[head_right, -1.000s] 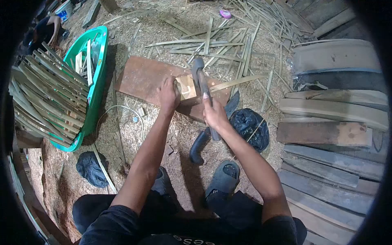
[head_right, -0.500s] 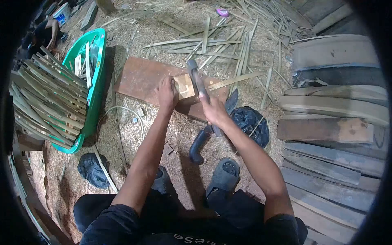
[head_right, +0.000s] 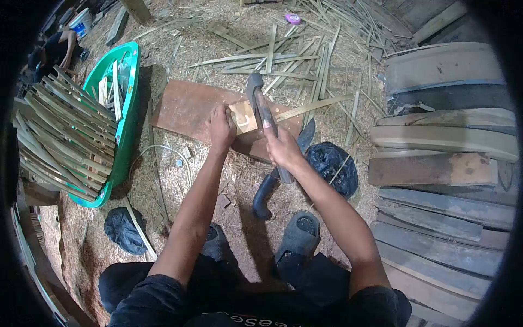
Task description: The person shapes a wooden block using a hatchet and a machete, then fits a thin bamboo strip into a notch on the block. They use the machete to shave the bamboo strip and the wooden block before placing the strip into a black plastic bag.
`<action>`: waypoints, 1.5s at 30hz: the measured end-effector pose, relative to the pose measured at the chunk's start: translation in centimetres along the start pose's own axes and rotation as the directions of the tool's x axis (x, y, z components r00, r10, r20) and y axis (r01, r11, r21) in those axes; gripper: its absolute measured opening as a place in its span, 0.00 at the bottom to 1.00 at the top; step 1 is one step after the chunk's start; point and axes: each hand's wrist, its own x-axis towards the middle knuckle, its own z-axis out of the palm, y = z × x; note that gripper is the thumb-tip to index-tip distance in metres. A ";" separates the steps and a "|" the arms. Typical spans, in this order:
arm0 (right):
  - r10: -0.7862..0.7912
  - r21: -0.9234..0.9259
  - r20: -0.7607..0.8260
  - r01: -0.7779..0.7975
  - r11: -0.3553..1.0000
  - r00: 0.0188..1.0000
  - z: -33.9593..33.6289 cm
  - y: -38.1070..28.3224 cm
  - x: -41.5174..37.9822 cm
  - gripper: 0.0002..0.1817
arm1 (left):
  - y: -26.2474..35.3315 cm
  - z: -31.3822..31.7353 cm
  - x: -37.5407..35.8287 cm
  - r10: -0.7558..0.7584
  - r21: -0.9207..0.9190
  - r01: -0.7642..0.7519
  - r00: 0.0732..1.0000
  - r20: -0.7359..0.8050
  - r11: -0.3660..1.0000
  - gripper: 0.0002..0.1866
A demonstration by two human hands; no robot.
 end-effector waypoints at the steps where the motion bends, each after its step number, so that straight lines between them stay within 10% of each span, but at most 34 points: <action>1: -0.017 0.024 -0.006 0.017 1.000 1.000 0.1 0.0 0.1 0.27 | -0.1 0.1 0.1 -0.001 -0.004 0.001 1.000 0.001 1.000 0.09; 6: -0.210 0.131 -0.054 0.216 0.968 0.976 0.8 -0.1 0.0 0.29 | -0.1 0.1 -0.3 -0.010 0.043 0.009 1.000 0.025 0.999 0.09; 9: -0.236 -0.148 -0.082 0.222 0.964 0.968 0.4 1.7 1.3 0.30 | 0.3 -0.1 0.1 -0.012 0.058 0.011 1.000 0.016 0.998 0.09; 13: 0.027 -0.031 -0.013 -0.027 0.999 1.000 -0.2 -0.5 -0.6 0.28 | 0.7 -0.4 0.1 -0.024 0.056 0.023 0.999 0.026 0.998 0.09; 18: -0.247 0.003 -0.095 0.248 0.969 0.964 0.5 -1.4 -0.7 0.29 | -0.1 -0.2 -0.2 0.013 0.041 -0.013 1.000 0.015 0.999 0.09; 26: -0.070 -0.072 -0.035 0.067 0.995 0.997 -0.2 -0.4 0.1 0.30 | 0.6 0.0 -0.2 -0.002 0.041 0.003 1.000 -0.024 0.999 0.11; 30: -0.343 -0.203 -0.129 0.313 0.928 0.931 0.1 0.7 0.5 0.33 | 0.2 -0.2 -0.3 0.022 0.057 -0.023 1.000 0.011 0.998 0.11; 34: -0.278 -0.412 -0.081 0.222 0.884 0.957 0.0 2.6 0.8 0.34 | 0.3 0.0 -0.2 0.013 0.051 -0.011 0.999 -0.043 0.999 0.11; 36: 0.026 -0.222 -0.042 -0.035 0.974 0.999 -0.1 2.0 0.0 0.32 | 0.6 0.1 -0.1 0.015 0.047 -0.010 0.994 -0.111 0.999 0.11; 40: -0.036 0.090 -0.099 0.045 0.995 0.994 0.3 1.4 0.2 0.30 | 0.3 0.0 -0.6 -0.057 0.063 0.058 0.998 -0.011 0.996 0.12; 45: -0.327 -0.455 -0.299 0.167 0.875 0.896 -1.6 2.0 3.8 0.28 | -0.5 0.5 -0.2 0.082 -0.008 -0.083 0.994 -0.075 0.997 0.13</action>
